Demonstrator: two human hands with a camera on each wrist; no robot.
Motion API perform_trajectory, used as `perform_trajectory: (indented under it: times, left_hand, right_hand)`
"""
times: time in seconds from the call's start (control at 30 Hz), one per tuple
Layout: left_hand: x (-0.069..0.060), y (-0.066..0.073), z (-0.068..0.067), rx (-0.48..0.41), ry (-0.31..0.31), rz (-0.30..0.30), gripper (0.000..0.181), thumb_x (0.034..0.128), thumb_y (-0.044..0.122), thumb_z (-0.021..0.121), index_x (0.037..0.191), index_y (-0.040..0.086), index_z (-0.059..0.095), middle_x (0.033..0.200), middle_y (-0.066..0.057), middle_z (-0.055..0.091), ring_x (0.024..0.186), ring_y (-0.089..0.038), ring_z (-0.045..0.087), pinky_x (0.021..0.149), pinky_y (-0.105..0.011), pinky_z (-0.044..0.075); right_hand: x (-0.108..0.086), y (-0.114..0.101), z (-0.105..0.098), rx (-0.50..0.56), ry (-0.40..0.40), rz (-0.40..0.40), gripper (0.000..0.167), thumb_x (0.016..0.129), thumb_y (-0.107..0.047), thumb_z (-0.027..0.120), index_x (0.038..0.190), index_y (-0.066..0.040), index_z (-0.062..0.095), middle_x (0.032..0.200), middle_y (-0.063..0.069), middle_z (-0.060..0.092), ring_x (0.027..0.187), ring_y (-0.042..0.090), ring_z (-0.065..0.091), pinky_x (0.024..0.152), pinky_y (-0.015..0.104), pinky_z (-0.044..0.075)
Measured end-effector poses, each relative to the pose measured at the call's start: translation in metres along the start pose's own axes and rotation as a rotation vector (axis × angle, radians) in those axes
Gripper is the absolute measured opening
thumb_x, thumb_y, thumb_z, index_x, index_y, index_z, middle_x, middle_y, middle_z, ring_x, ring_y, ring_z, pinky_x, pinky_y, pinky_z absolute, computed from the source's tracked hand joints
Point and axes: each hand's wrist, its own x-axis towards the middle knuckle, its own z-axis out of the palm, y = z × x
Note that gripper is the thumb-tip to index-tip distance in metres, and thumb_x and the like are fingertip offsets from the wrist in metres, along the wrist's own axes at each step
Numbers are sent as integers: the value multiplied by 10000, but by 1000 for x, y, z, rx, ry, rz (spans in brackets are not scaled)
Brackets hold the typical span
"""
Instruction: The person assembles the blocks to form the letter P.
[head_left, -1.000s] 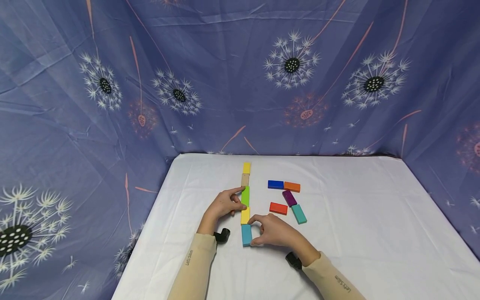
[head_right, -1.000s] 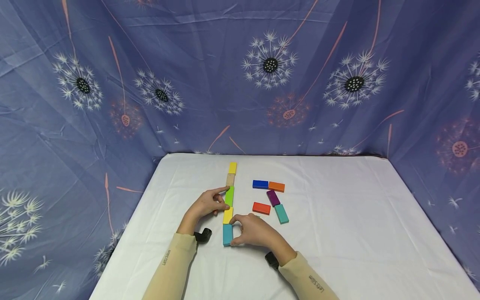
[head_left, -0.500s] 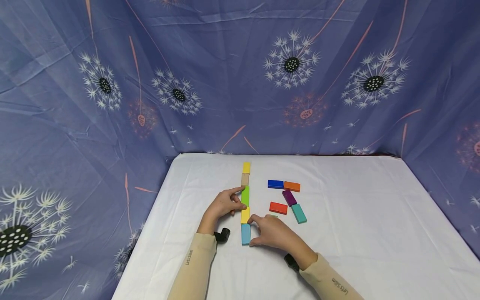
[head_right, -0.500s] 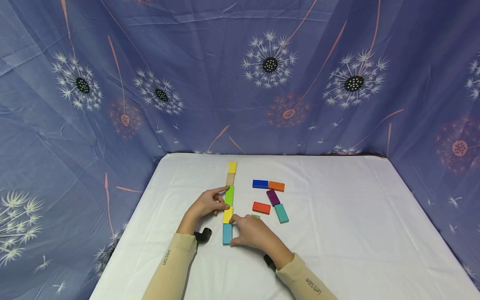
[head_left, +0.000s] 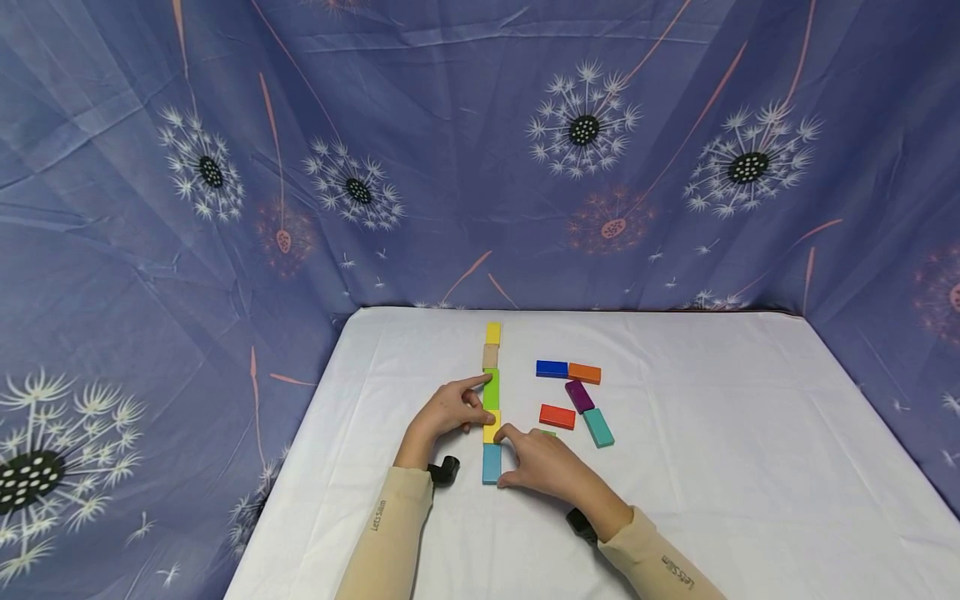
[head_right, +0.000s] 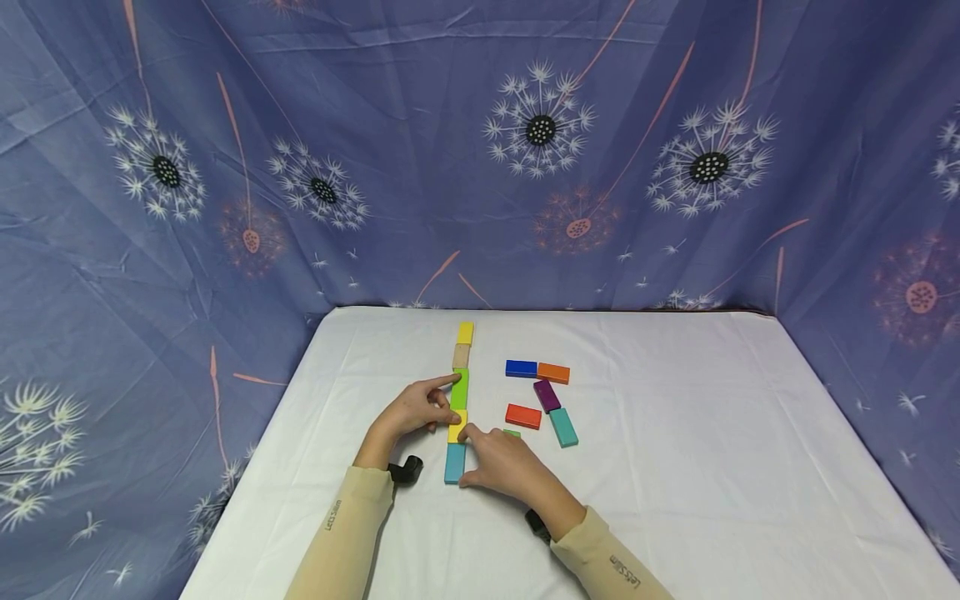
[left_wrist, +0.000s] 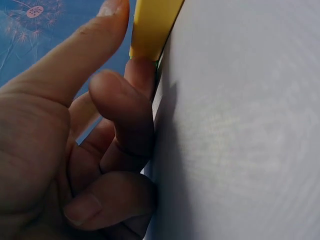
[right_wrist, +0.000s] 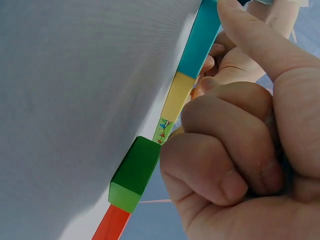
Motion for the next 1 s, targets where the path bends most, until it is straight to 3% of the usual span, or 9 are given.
perform_trajectory:
  times: [0.23,0.47,0.67,1.0]
  left_hand:
    - [0,1,0,4,-14,3,861,832,176,903,1597,165,508,791,-11,674,526,-140,549,628,-288,470]
    - [-1,1,-1,2,-18,-3,864,842,165,899,1605,156,494,793,-11,676,523,-140,549,603,-277,475]
    - [0,2,-1,12,-15,-15,857,846,175,895,1604,169,497,806,-8,679,526,-135,556,606,-278,485]
    - [0,2,0,-7,-15,-17,861,840,171,897,1604,172,499,797,0,676,524,-129,540,598,-276,468]
  right_hand:
    - [1,2,0,19,-6,-3,671,767,-415,958,1306,-153,656,685,-70,563,676,99,525,652,249,445]
    - [0,5,-6,104,10,6,690,783,-399,949,1357,-178,635,670,-55,535,680,124,503,594,251,401]
    - [-1,7,-12,185,71,34,660,806,-383,935,1360,-187,635,699,-51,554,688,126,510,596,245,404]
    - [2,16,-25,358,205,101,595,852,-314,906,1369,-191,638,579,-75,394,517,81,335,550,229,277]
